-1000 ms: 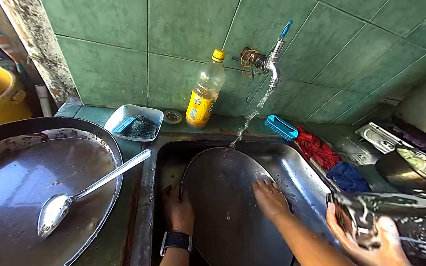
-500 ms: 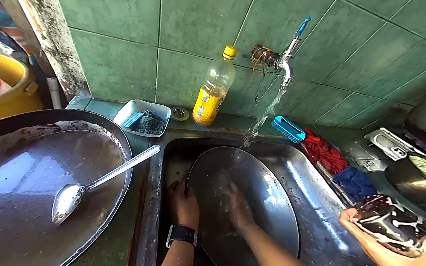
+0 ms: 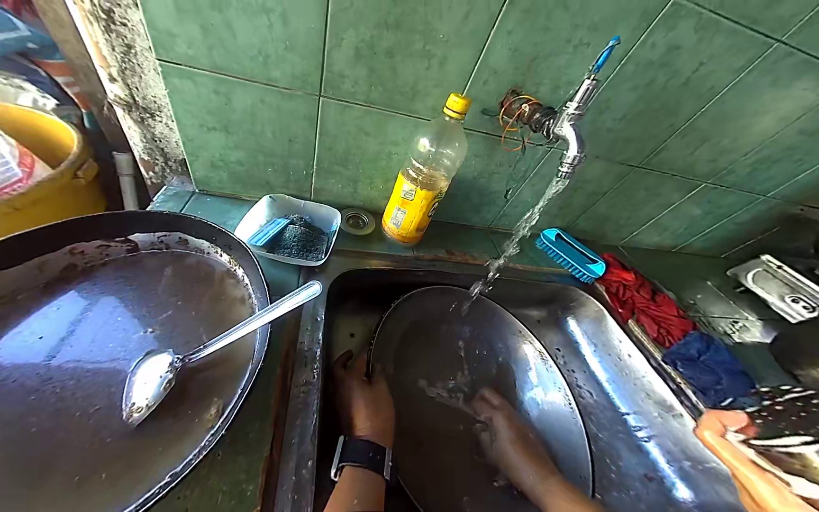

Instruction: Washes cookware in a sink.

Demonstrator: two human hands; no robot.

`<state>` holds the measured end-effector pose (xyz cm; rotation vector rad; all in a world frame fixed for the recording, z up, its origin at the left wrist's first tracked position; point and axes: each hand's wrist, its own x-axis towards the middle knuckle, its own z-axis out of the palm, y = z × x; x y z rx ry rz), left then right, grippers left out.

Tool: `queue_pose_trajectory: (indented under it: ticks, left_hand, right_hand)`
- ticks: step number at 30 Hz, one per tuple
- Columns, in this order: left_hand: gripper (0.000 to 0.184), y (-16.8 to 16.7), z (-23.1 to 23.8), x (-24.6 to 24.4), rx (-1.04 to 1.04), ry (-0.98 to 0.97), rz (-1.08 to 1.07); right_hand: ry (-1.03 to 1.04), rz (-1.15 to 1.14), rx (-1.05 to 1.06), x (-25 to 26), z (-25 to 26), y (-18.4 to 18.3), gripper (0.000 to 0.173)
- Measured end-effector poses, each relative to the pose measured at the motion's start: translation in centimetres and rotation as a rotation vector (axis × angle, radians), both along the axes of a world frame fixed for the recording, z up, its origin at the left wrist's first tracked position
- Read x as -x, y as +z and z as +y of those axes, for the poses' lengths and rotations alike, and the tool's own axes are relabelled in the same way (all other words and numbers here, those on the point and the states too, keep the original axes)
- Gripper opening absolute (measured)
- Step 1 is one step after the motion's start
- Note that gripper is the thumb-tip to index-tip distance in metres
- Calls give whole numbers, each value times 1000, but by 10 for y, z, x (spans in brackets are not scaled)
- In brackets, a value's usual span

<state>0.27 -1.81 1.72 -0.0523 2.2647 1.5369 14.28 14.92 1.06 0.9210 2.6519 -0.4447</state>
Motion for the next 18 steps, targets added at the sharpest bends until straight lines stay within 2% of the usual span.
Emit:
queue_pose_trajectory:
  ticks: [2,4,7,9,12,15,18]
  left_hand:
    - [30,0,1,-2,-6,12,-12]
    - [30,0,2,-2,-6,21,-11]
    - [29,1,3,1,-13,16,-10]
    - [29,0,2,0,-11,15,-15]
    - [30,-2,1,-2,-16,16,-12]
    - [31,-1,1,1,-12,-1,0]
    - [30,-2,0,-1,6,3,-11]
  right_hand:
    - [-72,-7,-78,2,23,-3,28]
    - [-181,-11,-96,16,24,-1,29]
    - [-56,45,-34,7,4,-2,27]
    - [48,22,-34,-9,12,-4,26]
    - [-58,-100,-92,1,20,2,29]
    - [3,-21,-36,1,6,0,26]
    - [-6,-27,-35,1,21,-3,28]
